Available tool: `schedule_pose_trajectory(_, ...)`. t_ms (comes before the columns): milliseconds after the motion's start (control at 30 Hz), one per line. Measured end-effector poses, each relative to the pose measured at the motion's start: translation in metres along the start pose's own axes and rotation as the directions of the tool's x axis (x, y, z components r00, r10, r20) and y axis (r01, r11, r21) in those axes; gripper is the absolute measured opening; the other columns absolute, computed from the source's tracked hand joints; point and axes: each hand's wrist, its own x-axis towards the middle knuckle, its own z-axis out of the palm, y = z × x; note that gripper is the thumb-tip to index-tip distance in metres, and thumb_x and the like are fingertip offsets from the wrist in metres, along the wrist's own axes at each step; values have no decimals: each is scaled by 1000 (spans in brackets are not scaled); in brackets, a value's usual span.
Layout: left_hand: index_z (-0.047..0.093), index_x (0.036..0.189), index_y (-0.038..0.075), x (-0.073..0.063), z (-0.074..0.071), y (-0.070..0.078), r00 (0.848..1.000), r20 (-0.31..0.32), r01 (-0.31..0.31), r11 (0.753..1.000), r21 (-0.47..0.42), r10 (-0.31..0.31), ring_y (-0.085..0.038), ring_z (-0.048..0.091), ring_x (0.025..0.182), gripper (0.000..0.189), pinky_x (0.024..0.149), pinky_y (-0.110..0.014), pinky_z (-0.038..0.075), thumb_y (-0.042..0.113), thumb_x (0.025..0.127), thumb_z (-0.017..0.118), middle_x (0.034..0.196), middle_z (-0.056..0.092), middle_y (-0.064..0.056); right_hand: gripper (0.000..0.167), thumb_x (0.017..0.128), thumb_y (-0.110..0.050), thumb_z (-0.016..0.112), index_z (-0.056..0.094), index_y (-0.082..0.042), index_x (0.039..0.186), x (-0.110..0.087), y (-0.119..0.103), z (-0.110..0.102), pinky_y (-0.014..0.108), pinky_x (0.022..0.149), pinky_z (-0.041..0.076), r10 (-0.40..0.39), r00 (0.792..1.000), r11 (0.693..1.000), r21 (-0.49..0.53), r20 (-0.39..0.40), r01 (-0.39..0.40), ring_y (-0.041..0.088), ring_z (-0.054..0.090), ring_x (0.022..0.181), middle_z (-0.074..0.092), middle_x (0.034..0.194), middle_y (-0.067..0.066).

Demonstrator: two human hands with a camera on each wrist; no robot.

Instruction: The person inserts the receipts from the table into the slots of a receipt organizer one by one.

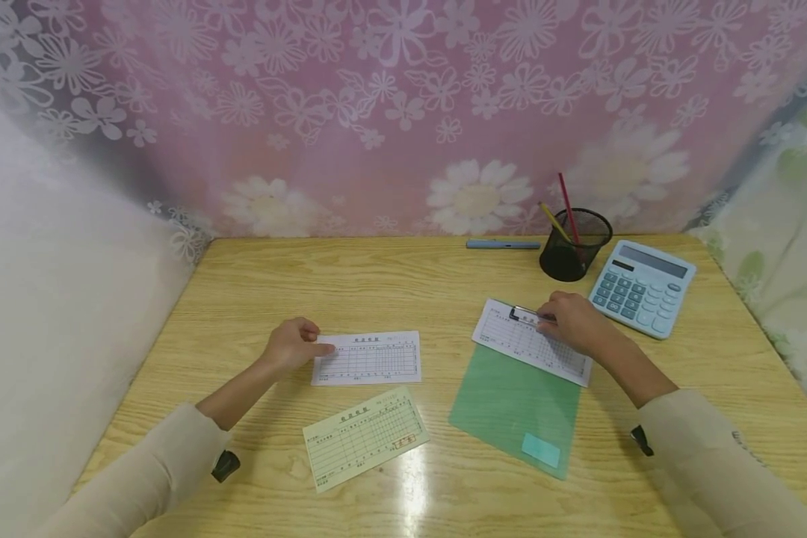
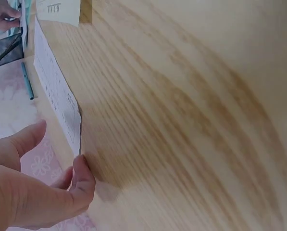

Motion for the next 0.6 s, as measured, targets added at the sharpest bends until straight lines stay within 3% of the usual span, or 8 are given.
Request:
schedule_pose_trajectory(133,53,116,-8,-3,4,-2,999,-34,-4,998,63,6,-28,52,97,57,76,-31,49,24,77,80,110,56,-19,27,85,-16,70,69,2,106,-2,0,1,39,68,52,-26,999,1000,-8,-27,26,20,58,77,63,88,9)
schedule_pose_trajectory(400,47,120,-11,-10,19,-1,994,-102,-12,984,180,31,-23,51,78,74,62,-25,43,21,68,87,86,54,-12,26,85,-16,70,70,2,105,-3,0,2,40,68,52,-41,998,999,-11,-45,40,20,58,76,63,87,9)
schedule_pose_trajectory(600,46,120,-9,-10,21,-3,992,-122,-9,983,185,32,-23,55,80,70,62,-25,43,18,69,85,94,60,-15,27,86,-16,70,70,2,105,-2,-2,1,38,66,50,-31,999,999,-8,-35,31,19,57,74,62,86,9)
